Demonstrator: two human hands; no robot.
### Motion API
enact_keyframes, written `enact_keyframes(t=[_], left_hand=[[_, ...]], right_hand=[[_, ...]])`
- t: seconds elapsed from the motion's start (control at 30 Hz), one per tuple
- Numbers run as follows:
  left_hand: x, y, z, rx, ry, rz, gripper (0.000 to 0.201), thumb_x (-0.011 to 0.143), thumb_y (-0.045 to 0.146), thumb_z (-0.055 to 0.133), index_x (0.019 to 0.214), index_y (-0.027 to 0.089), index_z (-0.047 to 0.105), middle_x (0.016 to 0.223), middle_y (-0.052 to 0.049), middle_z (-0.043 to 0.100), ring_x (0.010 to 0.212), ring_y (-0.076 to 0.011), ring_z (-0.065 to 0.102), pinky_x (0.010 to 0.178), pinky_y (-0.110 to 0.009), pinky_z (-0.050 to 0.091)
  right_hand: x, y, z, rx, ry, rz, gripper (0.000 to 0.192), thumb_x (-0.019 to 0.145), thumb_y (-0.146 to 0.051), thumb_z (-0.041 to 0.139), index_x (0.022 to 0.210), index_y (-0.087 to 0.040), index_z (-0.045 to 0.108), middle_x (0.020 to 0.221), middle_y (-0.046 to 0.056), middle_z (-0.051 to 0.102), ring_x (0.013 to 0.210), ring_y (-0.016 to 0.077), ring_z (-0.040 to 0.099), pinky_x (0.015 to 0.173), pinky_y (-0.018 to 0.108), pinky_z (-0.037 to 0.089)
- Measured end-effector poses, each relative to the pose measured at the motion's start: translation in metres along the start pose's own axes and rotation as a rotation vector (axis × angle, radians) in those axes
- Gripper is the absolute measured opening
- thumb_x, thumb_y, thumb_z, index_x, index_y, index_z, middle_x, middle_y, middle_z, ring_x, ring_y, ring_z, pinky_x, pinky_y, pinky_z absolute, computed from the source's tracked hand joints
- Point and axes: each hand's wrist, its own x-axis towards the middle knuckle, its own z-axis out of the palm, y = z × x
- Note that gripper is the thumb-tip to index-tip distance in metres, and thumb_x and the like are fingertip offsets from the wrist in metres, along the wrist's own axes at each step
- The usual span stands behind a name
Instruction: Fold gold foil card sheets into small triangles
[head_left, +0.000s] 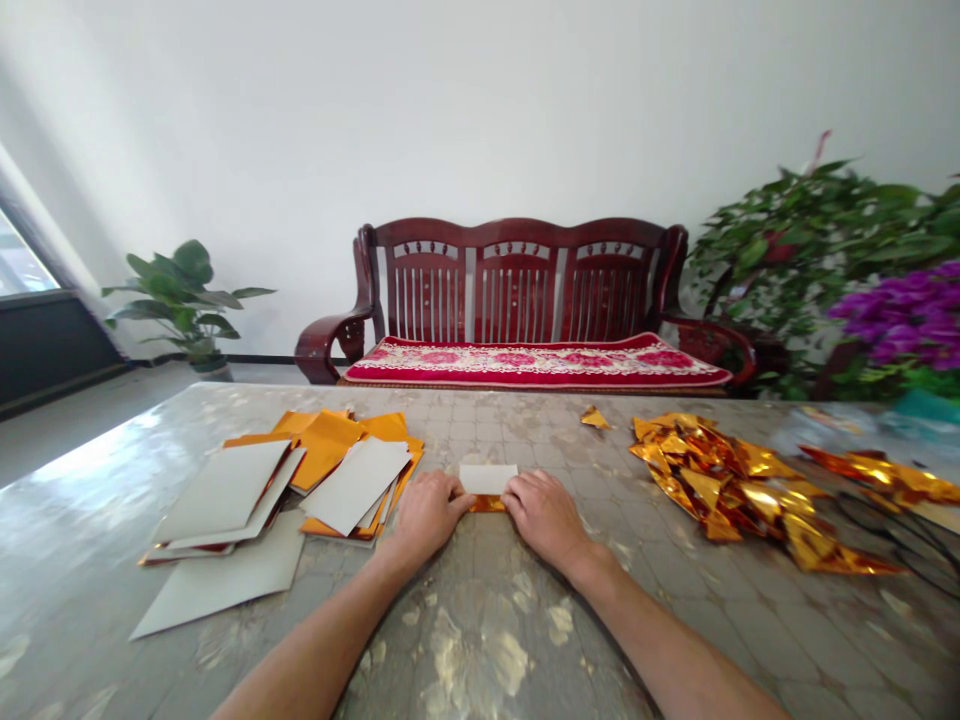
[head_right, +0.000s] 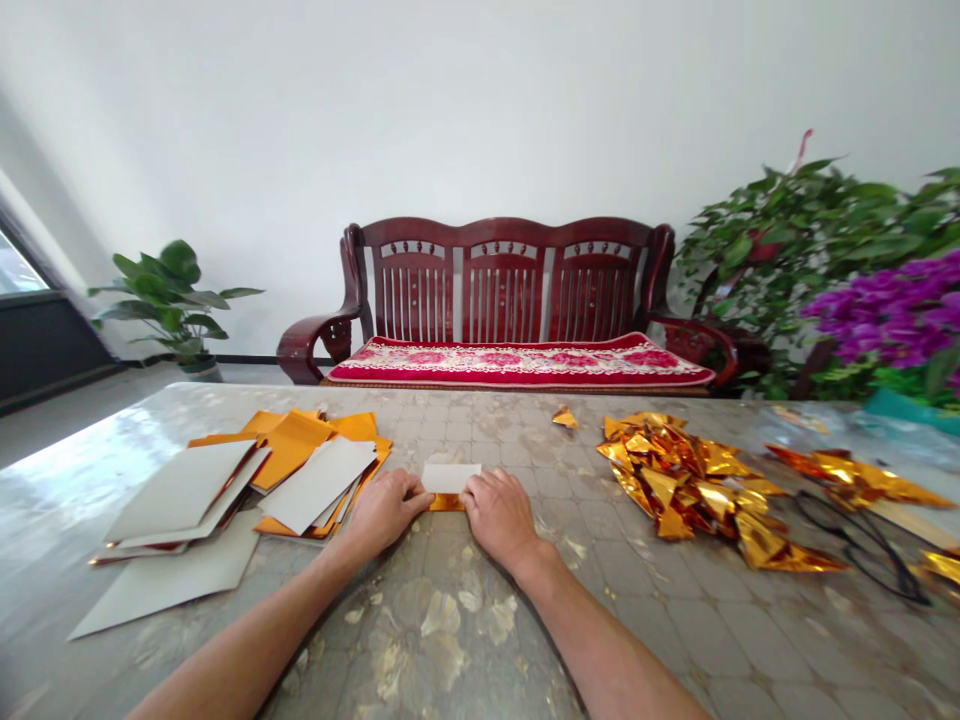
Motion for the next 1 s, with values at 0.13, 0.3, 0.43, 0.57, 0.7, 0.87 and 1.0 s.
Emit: enact_keyframes(t=[0.13,0.3,0.43,0.57,0.7,0.87,1.0], left_hand=[[0.000,0.002,-0.002,0.076,0.006,-0.001,0.030,0.089,0.044,0.056,0.079,0.020,0.070,0.084,-0.006,0.067,0.086,-0.0222,0.061,0.074,-0.031,0.039],[-0.001,0.006,-0.003,0.152,-0.003,-0.002,0.032,0.092,0.044,0.053,0.084,0.019,0.071,0.088,-0.009,0.067,0.091,-0.0245,0.060,0.081,-0.034,0.040],[-0.002,0.009,-0.002,0.224,0.002,0.004,0.034,0.093,0.043,0.051,0.087,0.017,0.071,0.094,-0.011,0.067,0.097,-0.0267,0.059,0.084,-0.037,0.041],[-0.002,0.009,0.000,0.275,0.003,-0.001,0.034,0.094,0.043,0.050,0.090,0.017,0.072,0.098,-0.012,0.067,0.101,-0.0286,0.058,0.086,-0.039,0.041],[-0.002,0.010,0.001,0.289,0.011,-0.001,0.033,0.093,0.043,0.051,0.092,0.016,0.071,0.100,-0.013,0.066,0.103,-0.0301,0.056,0.087,-0.040,0.040],[-0.004,0.011,0.002,0.274,0.027,-0.002,0.032,0.093,0.043,0.052,0.091,0.016,0.070,0.100,-0.012,0.064,0.103,-0.0298,0.054,0.087,-0.041,0.040],[-0.005,0.010,0.002,0.234,0.079,-0.001,0.024,0.090,0.040,0.058,0.098,0.019,0.067,0.102,-0.010,0.060,0.103,-0.0281,0.051,0.089,-0.041,0.040]], right_hand=[[0.000,0.000,0.001,-0.015,0.006,0.005,0.015,0.094,-0.027,0.056,0.082,-0.022,0.063,0.087,0.002,0.069,0.085,0.0195,0.057,0.074,0.031,0.035],[0.002,0.000,0.004,-0.026,-0.006,0.004,0.012,0.094,-0.026,0.056,0.086,-0.022,0.064,0.088,0.002,0.070,0.086,0.0199,0.057,0.074,0.031,0.036],[0.003,0.000,0.004,-0.039,-0.022,0.006,0.010,0.094,-0.026,0.056,0.088,-0.022,0.063,0.089,0.002,0.070,0.087,0.0203,0.058,0.075,0.031,0.036],[0.003,-0.001,0.002,-0.043,-0.028,0.010,0.007,0.093,-0.026,0.058,0.088,-0.022,0.063,0.090,0.002,0.070,0.088,0.0210,0.058,0.076,0.032,0.036],[0.003,-0.001,0.003,-0.052,-0.022,0.010,0.006,0.092,-0.026,0.060,0.089,-0.022,0.063,0.091,0.002,0.070,0.088,0.0214,0.058,0.075,0.032,0.035],[0.003,-0.001,0.005,-0.058,-0.015,0.013,0.005,0.091,-0.026,0.060,0.090,-0.022,0.062,0.092,0.002,0.070,0.089,0.0219,0.058,0.075,0.032,0.035],[0.002,0.000,0.006,-0.053,-0.004,0.018,0.003,0.091,-0.026,0.061,0.092,-0.023,0.062,0.093,0.002,0.069,0.090,0.0219,0.057,0.076,0.033,0.035]])
